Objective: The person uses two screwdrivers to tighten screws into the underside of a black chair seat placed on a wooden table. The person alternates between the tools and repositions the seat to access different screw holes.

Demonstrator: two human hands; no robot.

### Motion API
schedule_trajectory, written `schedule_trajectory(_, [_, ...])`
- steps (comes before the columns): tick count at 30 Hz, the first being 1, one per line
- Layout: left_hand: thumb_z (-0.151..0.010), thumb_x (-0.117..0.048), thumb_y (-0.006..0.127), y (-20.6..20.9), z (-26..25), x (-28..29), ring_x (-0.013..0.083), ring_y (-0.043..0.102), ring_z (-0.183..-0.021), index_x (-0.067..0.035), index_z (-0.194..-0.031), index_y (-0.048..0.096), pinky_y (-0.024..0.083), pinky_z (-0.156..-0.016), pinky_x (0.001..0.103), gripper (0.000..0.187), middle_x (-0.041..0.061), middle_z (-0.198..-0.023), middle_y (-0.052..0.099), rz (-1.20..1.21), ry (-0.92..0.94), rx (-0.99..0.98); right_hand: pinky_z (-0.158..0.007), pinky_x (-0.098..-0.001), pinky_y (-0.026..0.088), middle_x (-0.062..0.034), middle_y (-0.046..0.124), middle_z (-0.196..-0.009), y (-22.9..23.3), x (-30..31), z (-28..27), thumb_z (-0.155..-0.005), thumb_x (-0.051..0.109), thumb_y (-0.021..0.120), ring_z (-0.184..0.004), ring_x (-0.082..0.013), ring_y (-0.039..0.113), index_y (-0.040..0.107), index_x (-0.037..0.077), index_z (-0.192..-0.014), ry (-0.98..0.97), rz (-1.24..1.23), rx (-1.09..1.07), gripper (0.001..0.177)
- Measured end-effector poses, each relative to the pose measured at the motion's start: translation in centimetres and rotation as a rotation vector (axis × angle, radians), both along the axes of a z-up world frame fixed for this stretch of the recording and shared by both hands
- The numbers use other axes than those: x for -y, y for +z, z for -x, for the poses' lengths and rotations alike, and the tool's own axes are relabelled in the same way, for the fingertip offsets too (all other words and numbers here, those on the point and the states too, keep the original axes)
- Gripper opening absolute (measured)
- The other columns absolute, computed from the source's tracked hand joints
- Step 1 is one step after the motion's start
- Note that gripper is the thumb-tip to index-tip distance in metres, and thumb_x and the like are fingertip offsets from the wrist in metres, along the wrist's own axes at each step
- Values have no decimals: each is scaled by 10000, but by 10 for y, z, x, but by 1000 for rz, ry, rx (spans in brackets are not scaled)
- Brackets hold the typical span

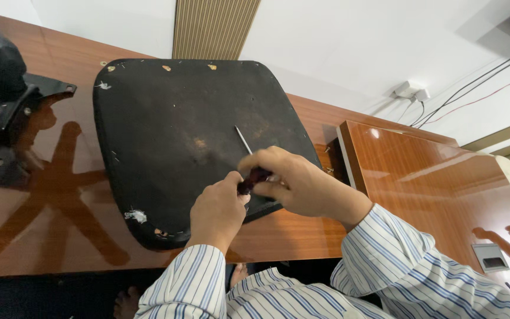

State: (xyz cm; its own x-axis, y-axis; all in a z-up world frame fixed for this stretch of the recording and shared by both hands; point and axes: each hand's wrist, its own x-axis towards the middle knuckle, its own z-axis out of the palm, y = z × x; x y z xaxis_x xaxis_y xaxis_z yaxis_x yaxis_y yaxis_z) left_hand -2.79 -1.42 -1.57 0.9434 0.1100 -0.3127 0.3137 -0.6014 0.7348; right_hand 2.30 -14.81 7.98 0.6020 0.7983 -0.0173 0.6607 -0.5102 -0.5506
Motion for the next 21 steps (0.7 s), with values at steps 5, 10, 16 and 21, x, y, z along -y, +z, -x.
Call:
schedule_trajectory(5, [-970,-341,601,-4,-1,0,236,716,-1007,-188,-1115,641,573,-857,430,214,25,-999,754,9,39,-28,-575,-339,516,-147,756,-802,11,-26,4,-981,303,625,-656,-222,729,590,69,-1148,-545,408,-161,289])
schedule_trajectory(10, [-965,-202,590,-32,8,-7,258,681,-1087,-138,-1133,643,547,-901,441,188,52,-1112,730,-122,56,14,-691,-355,547,-83,780,-926,19,-25,0,-910,182,598,-800,-192,754,643,134,-1152,-292,361,-194,250])
schedule_trajectory(16, [-848,-25,631,-79,23,-13,266,641,-1116,-102,-1138,678,527,-913,437,304,68,-1141,695,-201,157,147,-846,-346,525,-68,693,-1039,13,-6,-12,-896,127,659,-970,-203,672,711,159,-1114,-190,357,-118,227])
schedule_trajectory(21, [-843,-2,640,-82,27,-13,243,655,-1118,-108,-1083,698,533,-925,419,269,44,-1133,709,-152,177,199,-873,-306,540,-54,667,-1091,2,3,-18,-957,83,636,-983,-192,667,740,123,-1032,-170,215,-122,134])
